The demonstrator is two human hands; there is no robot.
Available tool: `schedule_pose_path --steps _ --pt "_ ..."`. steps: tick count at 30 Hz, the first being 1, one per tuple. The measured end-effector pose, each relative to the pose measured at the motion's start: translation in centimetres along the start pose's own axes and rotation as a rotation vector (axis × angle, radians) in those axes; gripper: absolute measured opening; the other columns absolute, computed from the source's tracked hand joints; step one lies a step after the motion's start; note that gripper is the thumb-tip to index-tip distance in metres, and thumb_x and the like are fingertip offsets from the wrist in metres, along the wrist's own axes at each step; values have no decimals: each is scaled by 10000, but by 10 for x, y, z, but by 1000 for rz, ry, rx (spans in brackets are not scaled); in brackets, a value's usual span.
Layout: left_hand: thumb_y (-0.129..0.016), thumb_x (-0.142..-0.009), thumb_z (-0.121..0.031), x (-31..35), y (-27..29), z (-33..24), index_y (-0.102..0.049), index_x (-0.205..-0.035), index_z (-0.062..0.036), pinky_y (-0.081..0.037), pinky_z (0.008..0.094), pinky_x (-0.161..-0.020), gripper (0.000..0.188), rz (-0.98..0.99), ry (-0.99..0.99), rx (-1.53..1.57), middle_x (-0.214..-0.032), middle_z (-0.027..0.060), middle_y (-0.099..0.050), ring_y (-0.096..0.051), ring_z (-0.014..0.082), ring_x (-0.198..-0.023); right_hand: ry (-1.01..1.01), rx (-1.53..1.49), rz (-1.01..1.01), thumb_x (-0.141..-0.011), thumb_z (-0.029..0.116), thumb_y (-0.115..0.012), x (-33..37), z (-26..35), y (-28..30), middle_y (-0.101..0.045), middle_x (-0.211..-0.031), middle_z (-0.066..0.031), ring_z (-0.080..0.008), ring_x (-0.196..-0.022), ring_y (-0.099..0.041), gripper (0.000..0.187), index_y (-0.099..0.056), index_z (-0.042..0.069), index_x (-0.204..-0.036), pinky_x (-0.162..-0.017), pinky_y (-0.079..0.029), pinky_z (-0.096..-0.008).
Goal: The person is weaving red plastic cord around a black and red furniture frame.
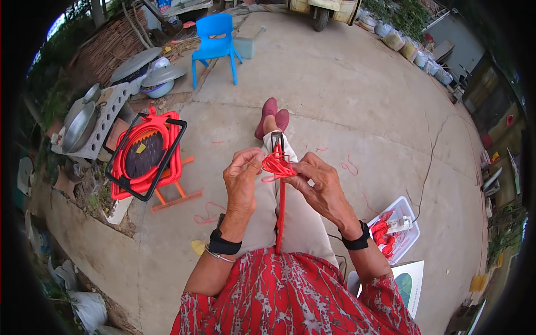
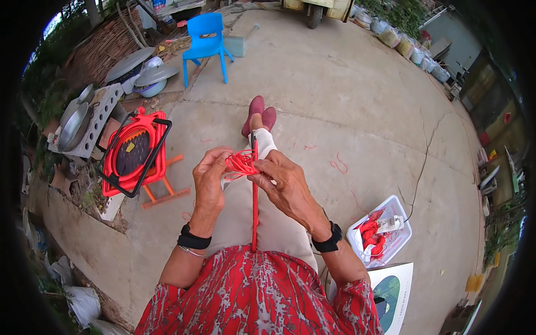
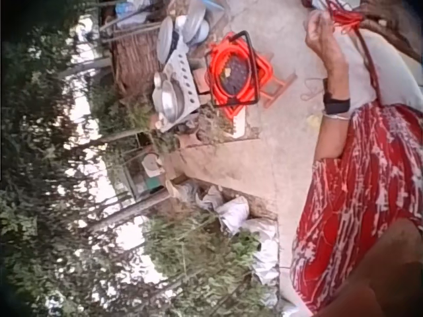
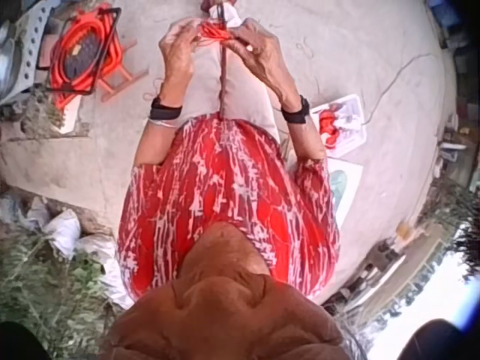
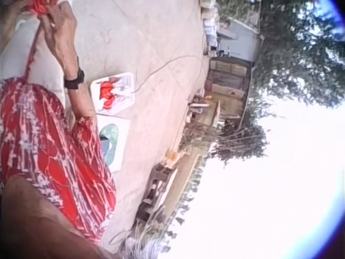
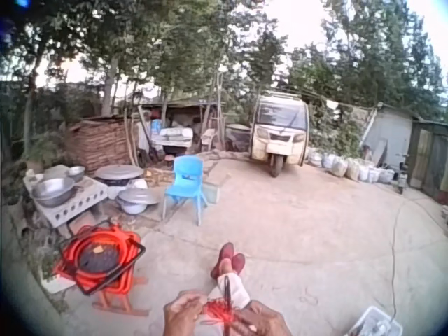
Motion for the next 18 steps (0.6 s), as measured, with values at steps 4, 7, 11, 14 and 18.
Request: schedule_pose_path --steps 4,7,11,14,18 --pt "-646 -886 -159 4 1 14 -666 -1001 -7 -424 230 -721 192 48 45 34 -951 8 -640 -539 68 -830 99 -196 -203 -829 105 -676 16 17 30 -602 -862 -109 -228 -857 -579 205 -648 15 -1011 -722 -465 -315" --pt "-665 -856 -167 14 1 41 -638 -1100 -1 -431 247 -733 297 88 172 50 -1001 34 -640 -551 97 -899 156 -222 -276 -853 128 -678 27 31 50 -644 -982 -110 -203 -904 -603 225 -637 -9 -1028 -773 -488 -308" --pt "-705 -795 -214 20 -22 37 -572 -1236 -29 -443 307 -754 496 231 -87 -331 -1058 90 -642 -552 164 -924 -151 -609 -323 -911 330 -614 55 7 41 -641 -813 -134 -198 -671 -609 405 -601 -53 -1042 -606 -501 -301" --pt "-700 -802 -196 20 -32 41 -531 -1275 -16 -446 316 -750 533 234 -168 -480 -987 90 -617 -549 167 -900 -302 -928 -368 -972 278 -526 58 6 31 -522 -633 -28 -111 -552 -469 268 -559 12 -977 -504 -359 -259" --pt "-694 -809 -180 14 -35 43 -515 -1289 -11 -456 303 -739 539 260 -146 -403 -951 86 -607 -562 158 -851 -327 -1288 -328 -1000 266 -453 60 13 24 -375 -560 24 -92 -500 -339 239 -516 36 -980 -501 -262 -249"
Point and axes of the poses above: each hand's wrist, its own x-axis away from the middle knuckle, its own y-axis out of the back of the hand, z = x × y, the point moved 5 cm from there along -x, towards the middle knuckle
